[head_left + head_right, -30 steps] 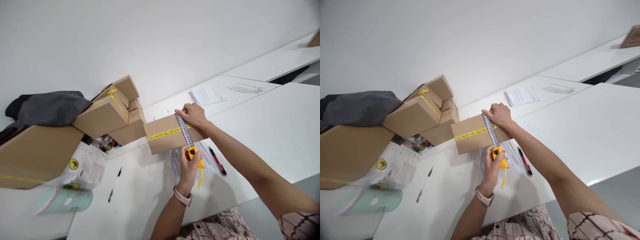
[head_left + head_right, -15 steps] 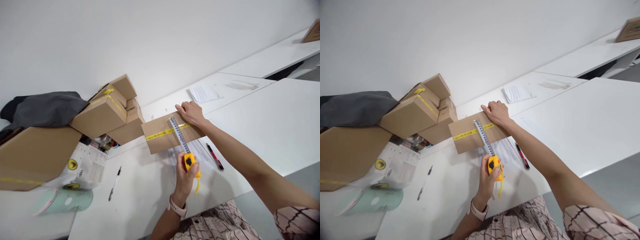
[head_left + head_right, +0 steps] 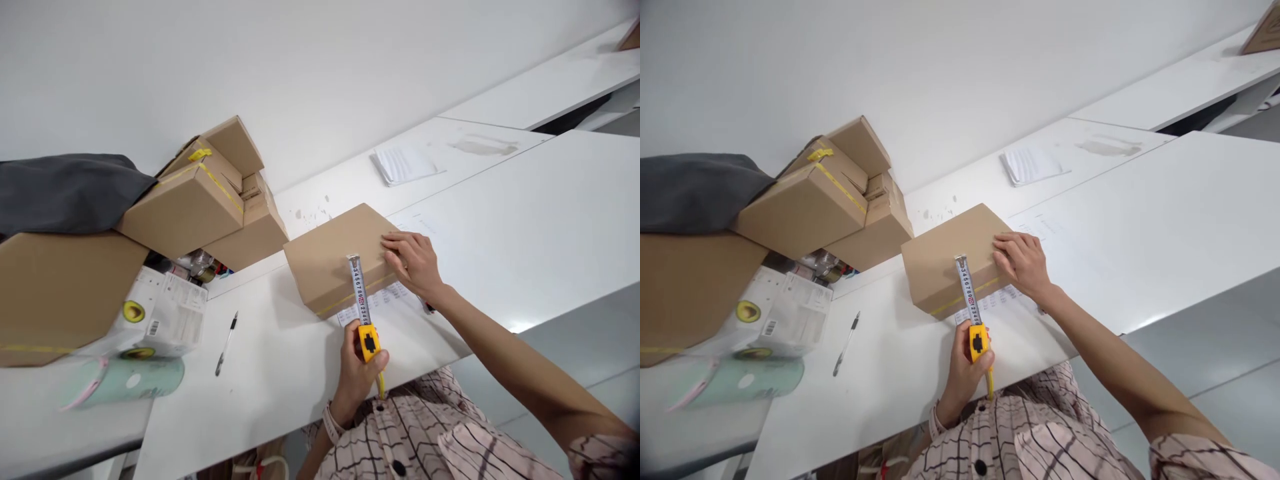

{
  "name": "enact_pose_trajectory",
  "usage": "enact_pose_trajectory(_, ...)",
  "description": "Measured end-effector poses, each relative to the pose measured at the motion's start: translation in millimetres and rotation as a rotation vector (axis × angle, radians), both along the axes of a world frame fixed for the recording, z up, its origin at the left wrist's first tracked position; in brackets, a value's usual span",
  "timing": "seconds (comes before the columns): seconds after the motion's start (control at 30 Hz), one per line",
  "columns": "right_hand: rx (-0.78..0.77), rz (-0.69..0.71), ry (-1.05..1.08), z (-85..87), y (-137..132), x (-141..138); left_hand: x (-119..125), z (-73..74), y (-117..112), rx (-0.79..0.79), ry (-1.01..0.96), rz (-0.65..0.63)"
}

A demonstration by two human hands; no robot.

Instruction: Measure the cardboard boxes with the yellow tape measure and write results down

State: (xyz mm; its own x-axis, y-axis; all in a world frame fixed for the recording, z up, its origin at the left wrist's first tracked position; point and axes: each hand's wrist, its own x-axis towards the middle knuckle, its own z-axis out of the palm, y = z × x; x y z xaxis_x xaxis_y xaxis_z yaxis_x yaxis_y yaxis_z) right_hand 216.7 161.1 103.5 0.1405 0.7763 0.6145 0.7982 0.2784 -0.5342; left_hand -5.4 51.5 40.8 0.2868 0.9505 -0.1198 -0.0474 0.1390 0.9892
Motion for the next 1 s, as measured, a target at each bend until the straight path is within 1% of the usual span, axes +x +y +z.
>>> enact_pose_trajectory(0.07, -0.021, -0.008, 0.080, 4.4, -17, 0, 1, 4.7, -2, 0.011, 0.090, 0.002)
enact_pose_trajectory(0.13, -0.053, 0.015, 0.239, 14.0, -37, 1, 1, 8.5, -6, 0.005, 0.197, -0.027)
enact_pose_trajectory(0.2, -0.125, 0.115, 0.408, 21.2, -58, 3, 0, 11.6, -11, 0.011, 0.279, -0.079)
enact_pose_trajectory(0.27, -0.187, 0.185, 0.523, 21.5, -76, 6, -1, 14.6, -16, 0.038, 0.335, -0.128)
enact_pose_trajectory(0.3, -0.195, 0.184, 0.557, 18.8, -84, 7, -2, 16.2, -19, 0.052, 0.365, -0.151)
enact_pose_trajectory(0.37, -0.173, 0.136, 0.597, 9.3, -97, 6, -4, 19.5, -22, 0.061, 0.416, -0.182)
enact_pose_trajectory(0.43, -0.182, 0.121, 0.603, -3.1, -107, -3, -4, 22.1, -23, 0.039, 0.433, -0.190)
enact_pose_trajectory(0.57, -0.267, 0.184, 0.541, -27.9, -130, -36, -2, 22.2, -28, 0.001, 0.375, -0.109)
enact_pose_trajectory(0.63, -0.288, 0.205, 0.512, -38.2, -138, -48, -1, 20.0, -31, 0.031, 0.384, -0.062)
enact_pose_trajectory(0.67, -0.290, 0.189, 0.501, -42.7, -139, -50, -2, 19.5, -31, 0.065, 0.401, -0.042)
enact_pose_trajectory(0.73, -0.266, 0.090, 0.463, -50.7, -136, -45, -6, 22.9, -29, 0.201, 0.443, 0.016)
enact_pose_trajectory(0.8, -0.214, -0.036, 0.360, -59.2, -125, -32, -13, 35.8, -18, 0.463, 0.474, 0.094)
enact_pose_trajectory(0.87, -0.190, -0.117, 0.199, -69.6, -111, -18, -22, 58.7, 2, 0.800, 0.503, 0.166)
enact_pose_trajectory(0.93, -0.237, -0.159, 0.030, -81.7, -100, -9, -30, 86.1, 28, 1.088, 0.589, 0.207)
enact_pose_trajectory(1.0, -0.310, -0.183, -0.109, -93.6, -95, -7, -36, 109.0, 57, 1.258, 0.710, 0.282)
